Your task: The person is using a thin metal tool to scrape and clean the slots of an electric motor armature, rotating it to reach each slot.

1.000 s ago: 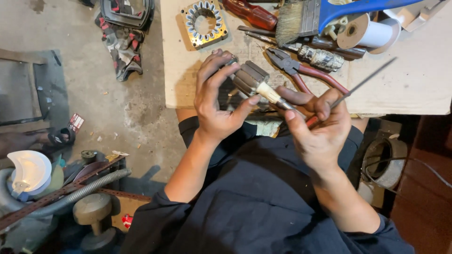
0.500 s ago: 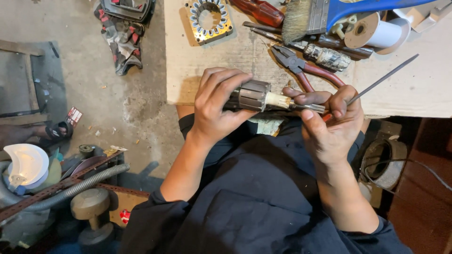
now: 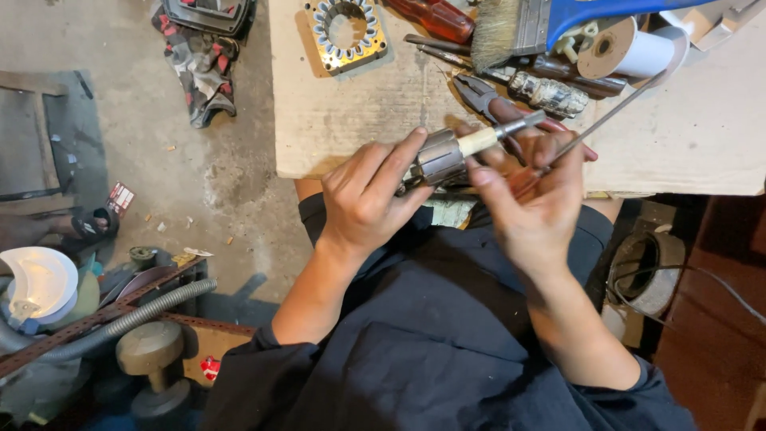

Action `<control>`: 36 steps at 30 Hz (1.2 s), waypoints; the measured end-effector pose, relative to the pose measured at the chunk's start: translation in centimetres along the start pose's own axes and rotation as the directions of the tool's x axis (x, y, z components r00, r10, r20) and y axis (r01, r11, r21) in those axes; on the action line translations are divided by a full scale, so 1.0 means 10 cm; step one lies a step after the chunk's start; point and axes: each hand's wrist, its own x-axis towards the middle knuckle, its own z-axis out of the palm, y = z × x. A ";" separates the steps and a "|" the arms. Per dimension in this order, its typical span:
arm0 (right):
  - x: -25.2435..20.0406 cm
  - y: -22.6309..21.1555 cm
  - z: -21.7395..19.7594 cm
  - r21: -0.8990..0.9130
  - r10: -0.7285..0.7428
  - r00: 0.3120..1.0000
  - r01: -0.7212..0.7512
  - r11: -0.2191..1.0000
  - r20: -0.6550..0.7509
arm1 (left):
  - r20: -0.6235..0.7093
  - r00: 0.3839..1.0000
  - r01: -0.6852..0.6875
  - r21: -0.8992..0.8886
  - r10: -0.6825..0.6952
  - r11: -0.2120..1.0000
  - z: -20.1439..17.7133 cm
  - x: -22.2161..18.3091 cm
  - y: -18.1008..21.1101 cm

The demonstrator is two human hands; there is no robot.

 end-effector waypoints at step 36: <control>-0.04 -0.22 -0.11 -0.809 -0.020 0.925 0.341 0.479 0.379 | 0.440 0.743 0.448 -0.887 -0.504 -0.115 0.25 -0.04 0.09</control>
